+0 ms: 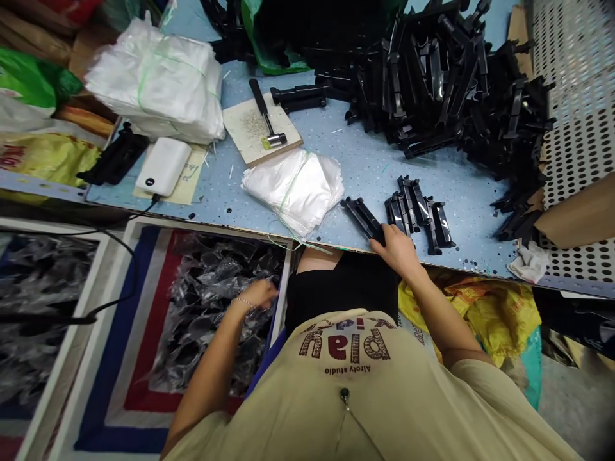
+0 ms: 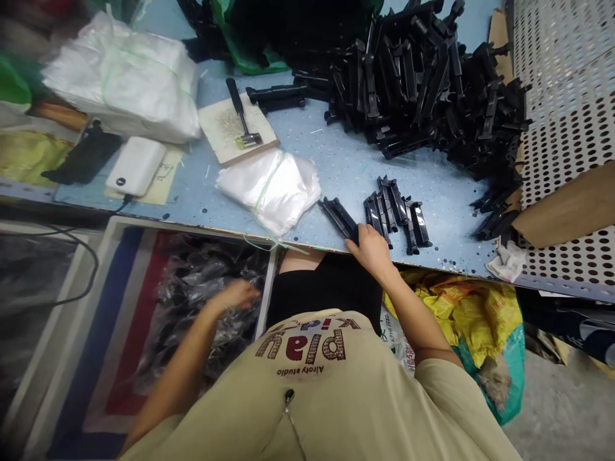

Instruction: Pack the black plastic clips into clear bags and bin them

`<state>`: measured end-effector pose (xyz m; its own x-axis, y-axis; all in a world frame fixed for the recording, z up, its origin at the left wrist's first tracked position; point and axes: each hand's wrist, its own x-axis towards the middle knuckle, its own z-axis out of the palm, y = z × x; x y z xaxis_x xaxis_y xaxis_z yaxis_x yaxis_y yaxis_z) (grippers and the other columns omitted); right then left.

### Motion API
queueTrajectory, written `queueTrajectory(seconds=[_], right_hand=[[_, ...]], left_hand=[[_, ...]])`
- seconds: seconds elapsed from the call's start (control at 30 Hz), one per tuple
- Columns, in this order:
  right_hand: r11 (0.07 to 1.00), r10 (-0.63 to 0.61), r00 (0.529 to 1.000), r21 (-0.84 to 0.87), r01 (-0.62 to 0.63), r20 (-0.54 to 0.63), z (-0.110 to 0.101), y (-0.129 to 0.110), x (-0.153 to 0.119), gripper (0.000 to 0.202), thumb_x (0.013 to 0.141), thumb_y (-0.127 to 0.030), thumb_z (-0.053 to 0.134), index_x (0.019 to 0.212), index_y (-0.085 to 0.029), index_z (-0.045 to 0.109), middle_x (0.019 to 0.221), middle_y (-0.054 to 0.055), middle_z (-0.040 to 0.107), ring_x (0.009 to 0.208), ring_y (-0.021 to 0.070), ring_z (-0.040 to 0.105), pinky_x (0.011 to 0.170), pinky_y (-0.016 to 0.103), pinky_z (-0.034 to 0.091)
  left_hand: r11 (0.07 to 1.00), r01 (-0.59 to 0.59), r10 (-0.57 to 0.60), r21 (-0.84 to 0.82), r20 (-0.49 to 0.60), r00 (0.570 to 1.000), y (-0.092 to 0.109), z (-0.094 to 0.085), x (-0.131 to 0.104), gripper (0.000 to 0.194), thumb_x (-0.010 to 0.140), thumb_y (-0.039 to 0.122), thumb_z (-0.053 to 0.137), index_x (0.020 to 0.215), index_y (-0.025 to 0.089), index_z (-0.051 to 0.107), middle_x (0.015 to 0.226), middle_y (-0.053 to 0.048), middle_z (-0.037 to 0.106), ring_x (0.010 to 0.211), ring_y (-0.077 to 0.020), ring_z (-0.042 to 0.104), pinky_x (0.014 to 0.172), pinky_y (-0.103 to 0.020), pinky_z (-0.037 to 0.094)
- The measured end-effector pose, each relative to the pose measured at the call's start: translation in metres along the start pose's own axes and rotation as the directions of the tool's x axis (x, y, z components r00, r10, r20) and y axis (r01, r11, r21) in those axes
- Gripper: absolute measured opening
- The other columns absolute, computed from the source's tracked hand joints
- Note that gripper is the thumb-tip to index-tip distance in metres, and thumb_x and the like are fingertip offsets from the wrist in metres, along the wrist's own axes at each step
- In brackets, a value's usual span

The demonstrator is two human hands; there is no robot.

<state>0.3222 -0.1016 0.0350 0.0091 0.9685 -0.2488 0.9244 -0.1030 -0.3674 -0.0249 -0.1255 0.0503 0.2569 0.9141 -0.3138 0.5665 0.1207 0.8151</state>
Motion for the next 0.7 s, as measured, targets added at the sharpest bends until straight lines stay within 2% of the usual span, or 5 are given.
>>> queueTrajectory(seconds=[0.07,0.17,0.33,0.47,0.7], right_hand=[[0.941,0.03,1.0,0.336,-0.032,0.01,-0.001,0.004,0.007,0.045,0.088,-0.053,0.071,0.115,-0.017,0.069,0.101,0.01,0.071,0.084,0.026,0.066,0.079,0.04,0.056],[0.605,0.048,0.997,0.793,-0.076,0.058,0.003,0.001,0.017,0.054,0.076,-0.062,0.079,0.108,-0.02,0.07,0.095,0.004,0.07,0.079,0.0207,0.065,0.075,0.036,0.057],[0.262,0.04,0.99,0.955,-0.142,0.137,0.006,-0.017,0.026,0.047,0.067,-0.054,0.088,0.096,-0.019,0.074,0.083,0.001,0.07,0.074,0.0158,0.063,0.071,0.03,0.055],[0.015,-0.075,0.977,0.979,-0.201,0.202,0.0,-0.036,0.043,0.043,0.068,-0.055,0.088,0.088,-0.019,0.073,0.082,0.003,0.073,0.075,0.0165,0.067,0.066,0.027,0.056],[-0.36,-0.2,0.958,0.894,-0.268,0.206,0.006,-0.103,0.109,0.039,0.083,-0.057,0.08,0.095,-0.022,0.07,0.092,0.004,0.078,0.085,0.0192,0.072,0.091,0.043,0.065]], left_hand=[[1.0,-0.026,0.026,-0.001,-0.007,1.0,0.004,0.003,0.02,0.03,0.102,0.044,0.064,0.099,0.016,0.075,0.094,-0.004,0.074,0.087,-0.0205,0.072,0.082,-0.036,0.062],[0.972,-0.19,0.214,0.135,-0.197,0.957,0.02,0.017,0.079,0.019,0.1,0.031,0.065,0.092,0.02,0.077,0.095,-0.008,0.075,0.097,-0.0246,0.071,0.095,-0.041,0.059],[0.941,-0.198,0.286,0.273,-0.338,0.897,0.036,0.029,0.173,0.014,0.085,0.01,0.072,0.077,0.019,0.068,0.097,-0.01,0.068,0.102,-0.0278,0.065,0.096,-0.045,0.056],[0.988,-0.124,0.087,-0.094,-0.327,0.941,0.023,0.004,0.187,0.027,0.068,0.016,0.087,0.064,0.019,0.06,0.07,0.001,0.06,0.07,-0.0152,0.058,0.068,-0.029,0.052],[0.829,-0.016,-0.124,-0.56,-0.211,0.97,0.024,-0.01,0.181,0.02,0.071,0.01,0.079,0.07,0.018,0.06,0.059,0.004,0.059,0.05,-0.0078,0.047,0.051,-0.022,0.038]])
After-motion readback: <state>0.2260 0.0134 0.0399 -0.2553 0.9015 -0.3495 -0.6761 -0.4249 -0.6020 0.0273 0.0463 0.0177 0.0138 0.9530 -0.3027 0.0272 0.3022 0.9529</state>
